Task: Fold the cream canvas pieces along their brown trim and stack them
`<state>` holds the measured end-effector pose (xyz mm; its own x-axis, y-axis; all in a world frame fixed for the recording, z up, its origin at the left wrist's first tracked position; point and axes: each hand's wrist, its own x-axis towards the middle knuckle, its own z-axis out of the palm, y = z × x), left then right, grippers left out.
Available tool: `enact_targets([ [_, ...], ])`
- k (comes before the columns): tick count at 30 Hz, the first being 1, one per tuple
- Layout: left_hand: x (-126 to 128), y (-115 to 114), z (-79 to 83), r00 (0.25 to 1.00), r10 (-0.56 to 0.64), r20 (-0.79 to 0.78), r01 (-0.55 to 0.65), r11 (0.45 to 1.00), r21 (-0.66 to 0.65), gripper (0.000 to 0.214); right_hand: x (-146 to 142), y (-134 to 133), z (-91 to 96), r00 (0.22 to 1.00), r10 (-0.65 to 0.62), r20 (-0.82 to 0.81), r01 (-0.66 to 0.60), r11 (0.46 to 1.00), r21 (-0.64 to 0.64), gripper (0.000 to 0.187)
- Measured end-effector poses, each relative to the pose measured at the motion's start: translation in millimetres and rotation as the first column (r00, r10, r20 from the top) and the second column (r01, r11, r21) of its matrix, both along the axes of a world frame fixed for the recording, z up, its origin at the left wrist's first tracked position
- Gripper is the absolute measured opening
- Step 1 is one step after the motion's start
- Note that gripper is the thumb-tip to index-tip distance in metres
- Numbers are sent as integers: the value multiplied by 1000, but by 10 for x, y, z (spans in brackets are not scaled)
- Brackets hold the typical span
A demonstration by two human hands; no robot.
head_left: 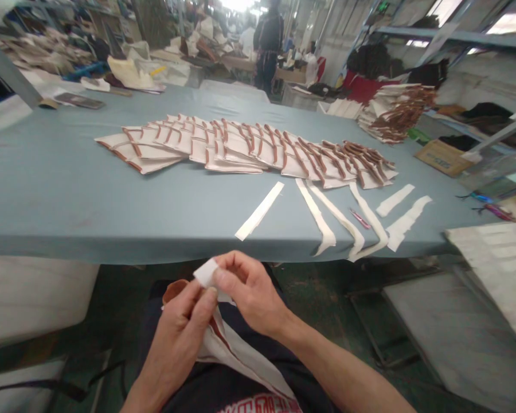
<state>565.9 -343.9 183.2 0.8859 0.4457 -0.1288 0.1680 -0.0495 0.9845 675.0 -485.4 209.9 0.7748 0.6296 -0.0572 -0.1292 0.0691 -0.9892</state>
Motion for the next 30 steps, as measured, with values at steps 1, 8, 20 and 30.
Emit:
enact_targets([
  [1, 16, 41, -39, 997, 76, 2, -76, 997, -11, 57, 63, 6, -4, 997, -78, 5, 77, 996, 40, 25],
  [8, 47, 50, -205, 979, 200, -40, -204, 970, -130, 78, -16, -2, -233, 988, 83, -131, -80, 996, 26, 42],
  [20, -715, 16, -496, 984, 4, -177, 1, 1000, 31, 83, -775, -73, -1114, 916, -5, -401, -85, 975, -205, 45],
  [30, -951, 128, -260, 944, -156, -290, 220, 954, 204, 45, -701, -43, -1065, 930, 28, -367, -113, 970, -213, 45],
])
